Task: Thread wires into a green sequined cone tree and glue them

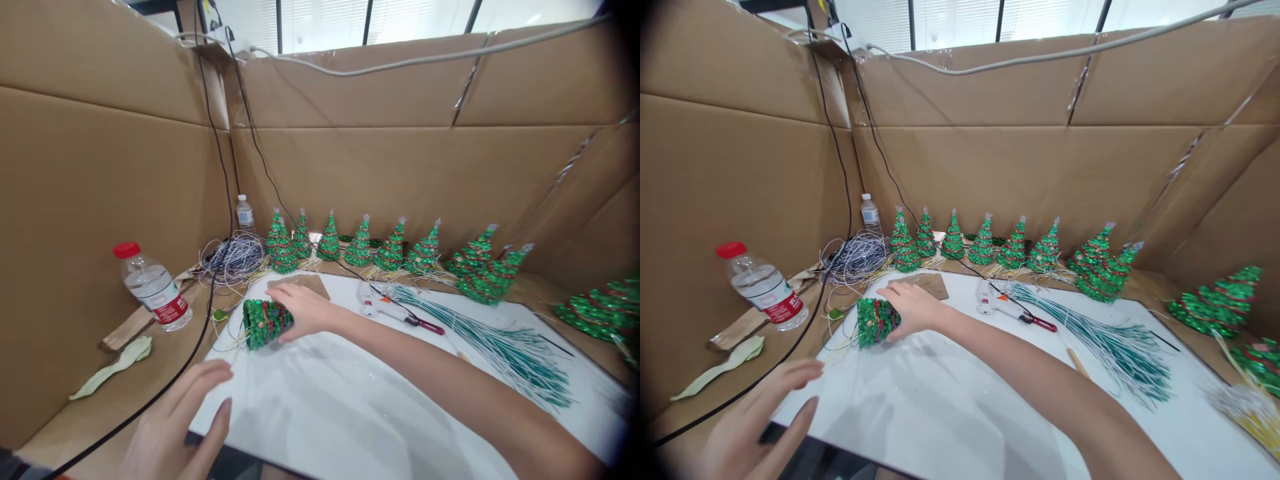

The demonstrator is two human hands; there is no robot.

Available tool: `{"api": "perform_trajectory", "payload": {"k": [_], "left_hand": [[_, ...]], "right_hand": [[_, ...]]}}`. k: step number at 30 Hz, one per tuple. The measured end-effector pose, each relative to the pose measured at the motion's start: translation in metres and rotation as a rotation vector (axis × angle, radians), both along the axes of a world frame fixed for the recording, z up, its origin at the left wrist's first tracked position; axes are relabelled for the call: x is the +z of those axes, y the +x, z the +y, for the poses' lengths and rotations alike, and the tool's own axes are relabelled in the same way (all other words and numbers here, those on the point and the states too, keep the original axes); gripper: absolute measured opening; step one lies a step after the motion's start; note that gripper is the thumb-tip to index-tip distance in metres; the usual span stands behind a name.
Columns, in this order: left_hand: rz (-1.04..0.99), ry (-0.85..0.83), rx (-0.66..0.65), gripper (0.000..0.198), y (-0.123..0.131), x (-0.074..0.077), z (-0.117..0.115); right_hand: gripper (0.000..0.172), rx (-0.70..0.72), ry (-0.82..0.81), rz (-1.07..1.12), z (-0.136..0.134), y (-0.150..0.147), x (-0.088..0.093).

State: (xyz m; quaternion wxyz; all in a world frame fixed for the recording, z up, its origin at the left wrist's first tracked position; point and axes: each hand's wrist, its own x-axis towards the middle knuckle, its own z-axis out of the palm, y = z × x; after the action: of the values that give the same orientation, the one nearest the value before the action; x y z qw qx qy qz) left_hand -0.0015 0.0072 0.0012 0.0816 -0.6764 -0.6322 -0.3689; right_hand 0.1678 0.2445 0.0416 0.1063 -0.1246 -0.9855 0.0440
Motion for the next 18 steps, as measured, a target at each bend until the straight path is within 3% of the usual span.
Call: {"api": "perform_trajectory", "payload": {"k": [5,11,14,18], "left_hand": [[-0.043,-0.162,0.096,0.04,-0.013,-0.01,0.041],[-0.142,-0.293,0.056,0.046,-0.019,-0.032,0.074],[-0.117,-0.236,0.049,0.043,-0.007,-0.025,0.066],[-0.067,-0.029,-0.045,0.028,0.025,0.001,0.021]], "right_hand": [[0.093,0.017,0.027,-0.07,0.009,-0.028,-0.016],[0.084,0.039,0.043,-0.02,0.005,-0.021,-0.022],[0.084,0.083,0.044,0.029,0.004,-0.005,-0.021],[0.082,0.123,0.034,0.098,0.009,0.027,-0.016]]}}
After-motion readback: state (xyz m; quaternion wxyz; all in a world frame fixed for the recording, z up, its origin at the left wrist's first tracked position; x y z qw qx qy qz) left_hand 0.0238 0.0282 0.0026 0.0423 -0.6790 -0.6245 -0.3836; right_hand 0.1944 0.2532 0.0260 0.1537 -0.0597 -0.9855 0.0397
